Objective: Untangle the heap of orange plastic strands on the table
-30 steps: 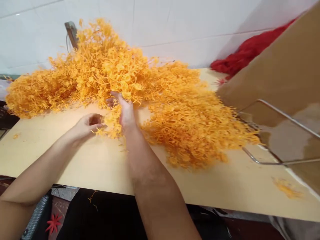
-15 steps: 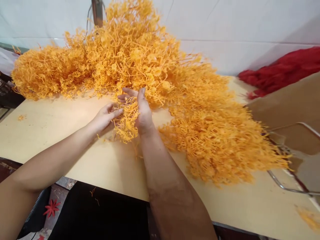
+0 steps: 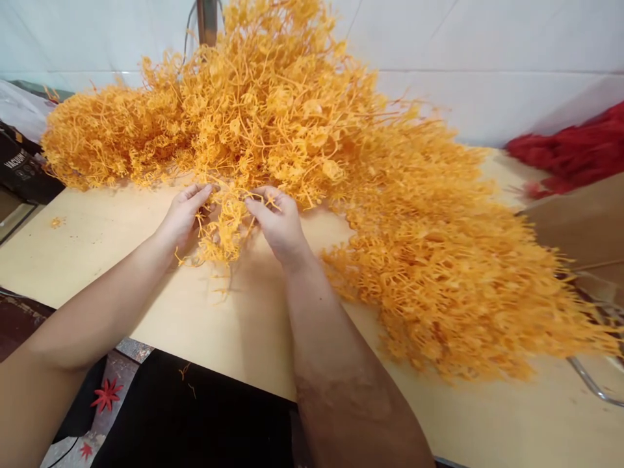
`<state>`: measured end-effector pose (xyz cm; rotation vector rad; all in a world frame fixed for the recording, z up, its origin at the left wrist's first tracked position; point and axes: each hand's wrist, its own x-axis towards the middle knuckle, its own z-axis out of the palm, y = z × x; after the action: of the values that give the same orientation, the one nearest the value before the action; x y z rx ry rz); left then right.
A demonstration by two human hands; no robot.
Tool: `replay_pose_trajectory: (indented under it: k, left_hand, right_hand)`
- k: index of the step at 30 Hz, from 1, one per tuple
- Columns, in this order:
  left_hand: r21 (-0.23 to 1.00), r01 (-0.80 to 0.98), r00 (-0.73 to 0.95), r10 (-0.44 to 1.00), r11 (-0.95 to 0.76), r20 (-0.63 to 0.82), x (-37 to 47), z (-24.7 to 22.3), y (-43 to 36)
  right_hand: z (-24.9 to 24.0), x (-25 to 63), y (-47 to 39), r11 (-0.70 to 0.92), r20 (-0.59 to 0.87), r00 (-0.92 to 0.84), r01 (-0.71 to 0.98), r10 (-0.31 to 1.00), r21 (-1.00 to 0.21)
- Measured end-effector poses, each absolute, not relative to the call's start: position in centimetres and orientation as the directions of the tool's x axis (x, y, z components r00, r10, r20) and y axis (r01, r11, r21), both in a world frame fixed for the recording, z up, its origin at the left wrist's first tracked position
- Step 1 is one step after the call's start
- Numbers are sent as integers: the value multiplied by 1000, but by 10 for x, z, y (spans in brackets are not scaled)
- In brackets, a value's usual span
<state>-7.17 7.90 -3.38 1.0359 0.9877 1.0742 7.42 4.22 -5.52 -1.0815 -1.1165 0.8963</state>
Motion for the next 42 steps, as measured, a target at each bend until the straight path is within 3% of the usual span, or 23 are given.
replay_pose_trajectory:
  k: [6,13,17,23,29,35,38,42]
  left_hand:
    - [997,-79,270,963,27,-5,-72,-40,76]
    - [989,-124,446,885,-84,131,-69,-51,74]
    - [981,-137,404,896,-141,185,-69,-57,80]
    - [991,-127,412,907,-39,89,-73,-47,79]
    - [986,-121,388,920,113,-57,-76,-35,75]
    - [967,-33,494,846,251,-203,-76,-34,70]
    - [976,32,563,803,214,-195,-73,-35,65]
    - [980,184,524,851,-71,-37,-69,-40,65]
  right_hand:
    - [-53,65,38,267,277,95,110,956,-957]
    - [-61,64,44,299,297,97,-5,950,-954]
    - [-62,69,45,280,276,95,-35,956,-959]
    - [-68,73,51,249,228,131,-169,965,-954]
    - [-68,75,51,224,197,168,-157,966,-962]
    - [-75,72,55,291,262,228,-102,938,-951]
    - [-76,70,56,329,300,270,-69,915,-942]
    - [-75,67,54,356,346,259,10,902,-934]
